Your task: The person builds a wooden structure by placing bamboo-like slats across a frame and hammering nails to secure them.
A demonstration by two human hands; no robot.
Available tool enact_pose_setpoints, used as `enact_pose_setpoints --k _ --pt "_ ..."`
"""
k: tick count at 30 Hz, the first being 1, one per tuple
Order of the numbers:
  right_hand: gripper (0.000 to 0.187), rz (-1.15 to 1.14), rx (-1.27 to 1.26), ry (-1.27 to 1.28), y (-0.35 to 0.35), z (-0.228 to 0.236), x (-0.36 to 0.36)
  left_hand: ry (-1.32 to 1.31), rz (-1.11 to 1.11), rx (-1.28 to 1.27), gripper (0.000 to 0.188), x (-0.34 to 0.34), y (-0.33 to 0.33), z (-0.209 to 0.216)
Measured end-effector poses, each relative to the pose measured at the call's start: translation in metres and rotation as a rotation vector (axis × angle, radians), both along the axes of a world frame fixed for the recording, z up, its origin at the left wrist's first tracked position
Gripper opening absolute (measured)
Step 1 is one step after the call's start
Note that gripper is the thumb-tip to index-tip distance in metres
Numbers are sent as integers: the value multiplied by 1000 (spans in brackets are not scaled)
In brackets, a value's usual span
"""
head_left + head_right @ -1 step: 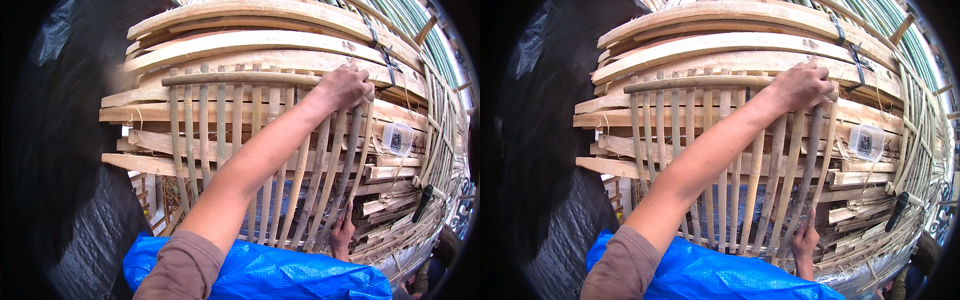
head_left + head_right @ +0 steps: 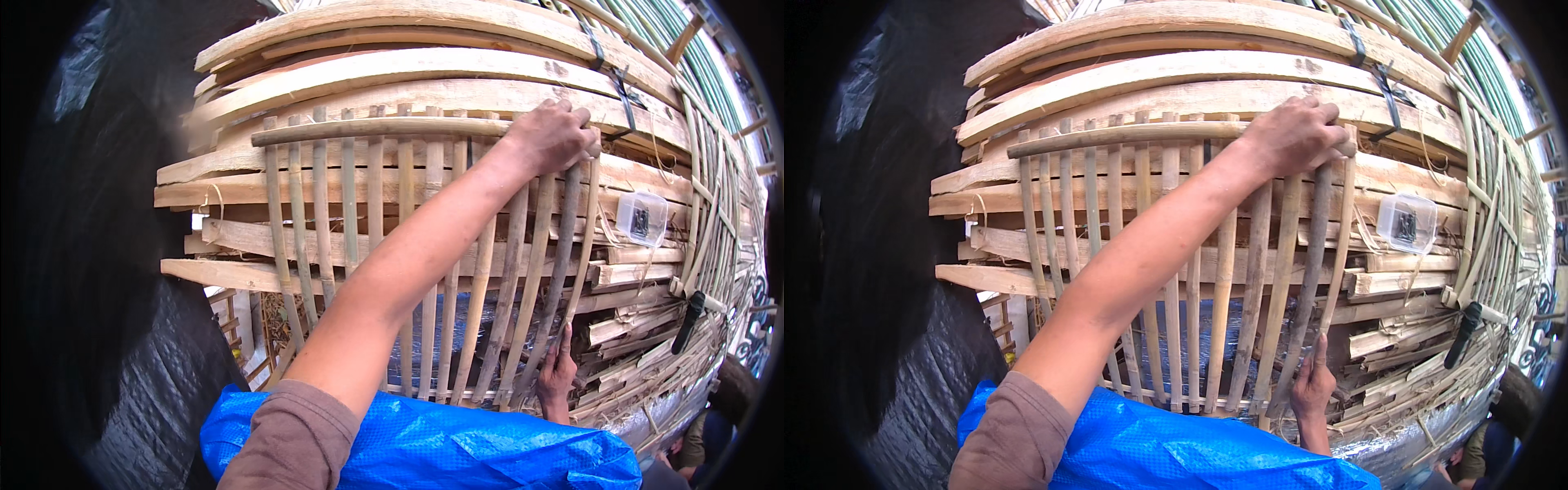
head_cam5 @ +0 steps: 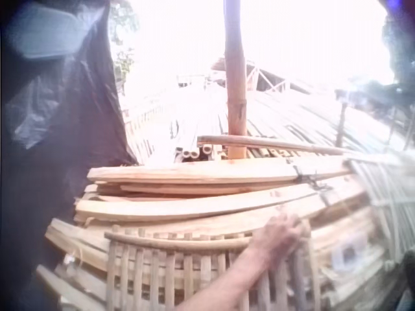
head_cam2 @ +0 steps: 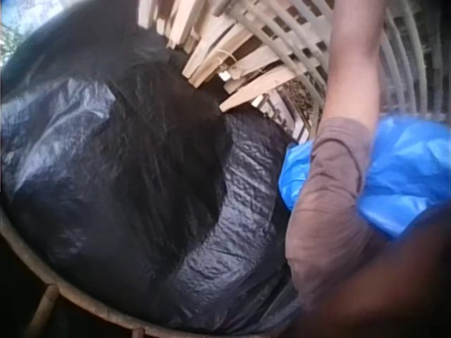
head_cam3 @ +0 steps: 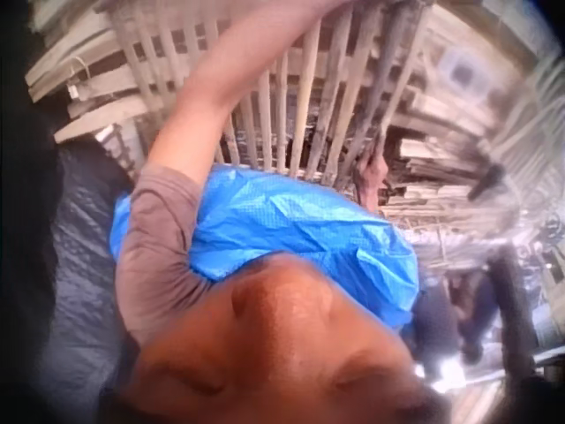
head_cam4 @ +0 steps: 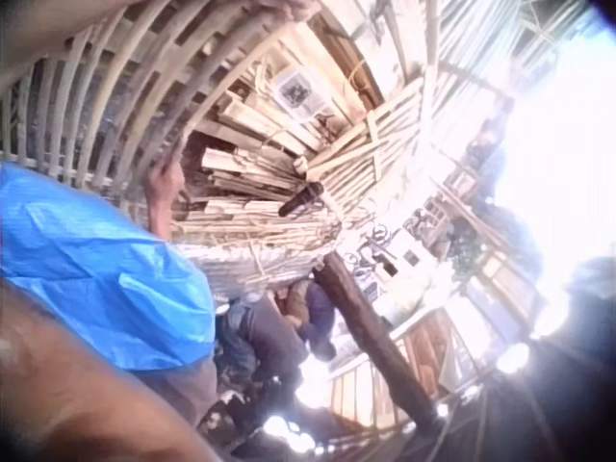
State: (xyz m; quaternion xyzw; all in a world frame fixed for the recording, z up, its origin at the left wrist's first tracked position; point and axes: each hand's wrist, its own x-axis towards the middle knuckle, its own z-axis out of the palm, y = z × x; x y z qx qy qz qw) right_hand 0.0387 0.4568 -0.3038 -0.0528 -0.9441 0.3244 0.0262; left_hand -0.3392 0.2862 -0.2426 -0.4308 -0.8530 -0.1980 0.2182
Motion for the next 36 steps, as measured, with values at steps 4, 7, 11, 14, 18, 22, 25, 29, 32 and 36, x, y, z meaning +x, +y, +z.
enact_pose_setpoints --k 4,7,11,14,18,22,25,29,32,36 --pt "63 1 6 24 1 -1 -2 74 11 60 21 1 -7 -2" --pt "64 4 34 74 1 -1 -4 37 -10 46 22 0 -4 -2" --pt "65 -5 39 46 3 0 -1 91 0 40 20 -1 -1 -4" --pt "65 -5 31 38 2 -2 1 75 -14 85 19 0 -4 -3" --pt "66 -3 34 36 1 -2 2 40 -34 119 19 0 -4 1" --pt "67 1 40 35 2 -2 3 -36 -81 136 21 2 -6 5" --pt "67 9 41 36 2 -2 1 -46 -78 96 24 -1 -7 5" --pt "67 19 44 55 2 -1 0 39 -44 33 26 2 -4 2" --pt "67 17 42 46 3 -2 0 83 -35 12 26 4 -4 2" --pt "68 6 39 30 4 -3 1 58 -50 5 26 3 -1 4"
